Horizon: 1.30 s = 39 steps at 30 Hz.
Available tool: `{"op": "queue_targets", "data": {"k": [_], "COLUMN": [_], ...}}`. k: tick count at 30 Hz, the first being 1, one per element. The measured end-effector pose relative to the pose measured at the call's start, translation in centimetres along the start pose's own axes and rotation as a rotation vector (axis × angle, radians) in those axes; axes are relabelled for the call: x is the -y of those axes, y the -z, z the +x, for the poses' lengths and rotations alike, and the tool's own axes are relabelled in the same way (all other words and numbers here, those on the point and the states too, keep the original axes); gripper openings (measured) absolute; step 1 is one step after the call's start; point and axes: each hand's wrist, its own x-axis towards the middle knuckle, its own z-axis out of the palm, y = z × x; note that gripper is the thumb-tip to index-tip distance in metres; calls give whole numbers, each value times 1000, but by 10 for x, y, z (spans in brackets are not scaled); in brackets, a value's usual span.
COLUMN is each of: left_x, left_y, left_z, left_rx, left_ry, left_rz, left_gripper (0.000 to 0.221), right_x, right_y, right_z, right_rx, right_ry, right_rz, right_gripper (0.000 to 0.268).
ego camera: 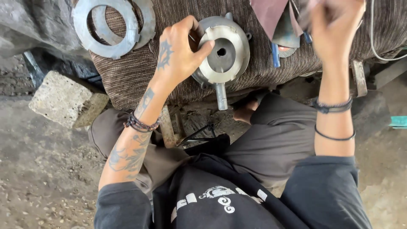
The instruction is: Sanding the interior of a metal housing and inspecting clutch plates for motorcycle repair.
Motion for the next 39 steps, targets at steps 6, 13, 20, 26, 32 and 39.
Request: {"op": "queue_targets", "data": {"k": [6, 13, 20, 26, 32, 39], "left_x": [-28, -42, -30, -37, -32, -47], "left_y": [8, 7, 0, 8, -16, -4], "left_z": [-4, -4, -9, -12, -20, -24], "left_rx": [74, 79, -64, 55, 49, -1], "left_ry": [130, 474, 623, 115, -137, -250], "left_rz": [-509, -1180, -1719, -1337, -706, -579], "left_gripper": [15, 41, 66, 71, 51, 45], "right_x": [43, 76, 79, 86, 93, 87], "right_y": [0, 2, 8, 14, 12, 18], "right_z": [-41, -10, -3, 0, 1, -3], "right_rx": [511, 475, 360, 343, 365, 313], "right_ry": [-141, -328, -546, -551, -509, -554], "right_rz": [-398, 165, 512, 714, 693, 666], "right_gripper": [27, 54, 14, 31, 26, 16]}}
